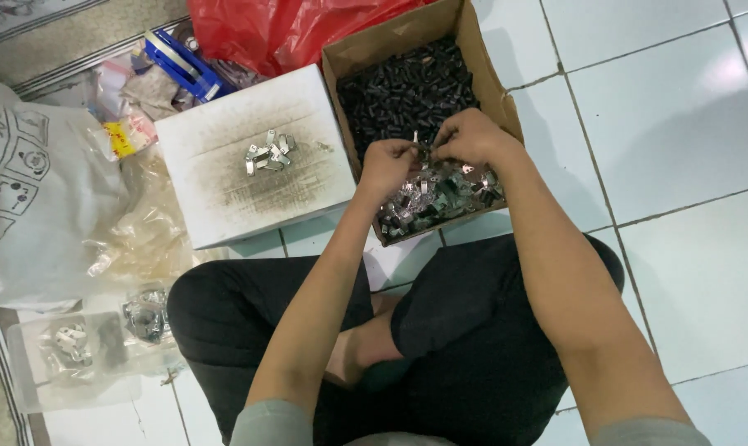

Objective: Sorting and packaging small metal hinges into a cardboard box and plastic bags.

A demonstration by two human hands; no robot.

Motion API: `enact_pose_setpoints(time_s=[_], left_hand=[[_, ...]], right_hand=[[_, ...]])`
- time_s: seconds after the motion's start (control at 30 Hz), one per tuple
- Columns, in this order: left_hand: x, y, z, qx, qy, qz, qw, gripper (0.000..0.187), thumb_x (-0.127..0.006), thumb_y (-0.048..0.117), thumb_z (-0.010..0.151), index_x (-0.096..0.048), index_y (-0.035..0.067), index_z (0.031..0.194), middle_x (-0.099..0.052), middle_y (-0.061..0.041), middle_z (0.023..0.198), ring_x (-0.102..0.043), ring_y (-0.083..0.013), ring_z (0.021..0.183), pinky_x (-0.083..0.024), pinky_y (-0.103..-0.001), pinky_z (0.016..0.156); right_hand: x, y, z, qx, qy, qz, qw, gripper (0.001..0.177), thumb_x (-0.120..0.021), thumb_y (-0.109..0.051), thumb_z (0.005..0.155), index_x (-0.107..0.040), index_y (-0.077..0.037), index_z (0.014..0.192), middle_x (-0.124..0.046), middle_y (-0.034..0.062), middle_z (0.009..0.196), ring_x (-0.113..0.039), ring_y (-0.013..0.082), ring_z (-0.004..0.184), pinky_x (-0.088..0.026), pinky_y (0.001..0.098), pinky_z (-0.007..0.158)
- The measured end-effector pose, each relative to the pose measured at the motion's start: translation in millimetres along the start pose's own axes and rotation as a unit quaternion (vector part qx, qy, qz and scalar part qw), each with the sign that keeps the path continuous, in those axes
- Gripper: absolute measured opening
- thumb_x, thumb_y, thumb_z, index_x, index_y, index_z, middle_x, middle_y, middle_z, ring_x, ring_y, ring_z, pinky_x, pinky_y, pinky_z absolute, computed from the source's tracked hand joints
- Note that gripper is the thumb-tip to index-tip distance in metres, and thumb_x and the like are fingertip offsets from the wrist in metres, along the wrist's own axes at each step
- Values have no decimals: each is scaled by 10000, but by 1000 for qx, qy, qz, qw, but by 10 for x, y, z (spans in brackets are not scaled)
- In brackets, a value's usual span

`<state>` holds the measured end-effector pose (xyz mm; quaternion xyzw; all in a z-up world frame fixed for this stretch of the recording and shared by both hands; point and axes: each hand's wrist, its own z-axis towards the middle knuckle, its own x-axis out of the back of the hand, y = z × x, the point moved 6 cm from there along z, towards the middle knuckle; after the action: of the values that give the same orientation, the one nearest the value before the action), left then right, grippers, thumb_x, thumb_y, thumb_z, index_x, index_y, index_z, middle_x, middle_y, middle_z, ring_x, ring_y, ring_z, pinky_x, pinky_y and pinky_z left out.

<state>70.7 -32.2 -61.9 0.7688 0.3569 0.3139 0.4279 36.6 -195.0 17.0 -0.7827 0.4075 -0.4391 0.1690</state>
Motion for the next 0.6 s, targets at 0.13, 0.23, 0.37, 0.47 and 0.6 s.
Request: enact_pose_setpoints(time_s=[0.13, 0.23, 0.37, 0.47, 0.6], left_hand=[[-24, 361, -309, 55, -21, -182, 982, 354, -518, 87, 1026, -629, -113, 1296, -604, -427, 1270, -672, -465, 1132, -613, -529, 907], [-160, 210, -166, 97, -40, -311, 945, 424, -466, 94, 1037, -529, -175, 1358, -500, -454, 1370, -575, -494, 1250, -547, -598, 1012], [-172, 127, -86, 89, -43, -354, 930, 470, -578, 150, 1007, -526, -139, 1374, -562, -325, 1239, -600, -388, 1109, -557, -566, 960], [-79, 56, 21, 94, -4, -389, 916, 358, -644, 172, 945, -665, -73, 1206, -685, -251, 1040, -701, -317, 886, -626, -470, 810], [30, -140, 238, 106, 19, -429, 897, 320, -601, 175, 942, -701, -74, 1118, -703, -288, 1008, -723, -370, 867, -641, -419, 808]], right_hand=[[48, -82, -76, 16, 2, -2, 1000, 383, -784, -248, 815, -777, -45, 1139, -732, 231, 1111, -684, 411, 1087, -578, 524, 881], [1, -66, -33, 20, 5, 26, 999, 370, -804, -258, 799, -771, -69, 1116, -754, 179, 1051, -701, 347, 1049, -578, 474, 867], [36, -182, -67, 77, 57, 37, 995, 341, -850, -344, 834, -796, -113, 1079, -758, 161, 1128, -684, 364, 1129, -560, 468, 921], [145, -127, -34, 107, 106, 25, 988, 276, -829, -300, 866, -803, -139, 1088, -753, 159, 1172, -657, 388, 1188, -542, 482, 972], [-67, 236, 201, 71, 110, -59, 990, 241, -808, -190, 807, -817, -161, 1046, -767, 139, 1139, -680, 378, 1151, -569, 475, 959]])
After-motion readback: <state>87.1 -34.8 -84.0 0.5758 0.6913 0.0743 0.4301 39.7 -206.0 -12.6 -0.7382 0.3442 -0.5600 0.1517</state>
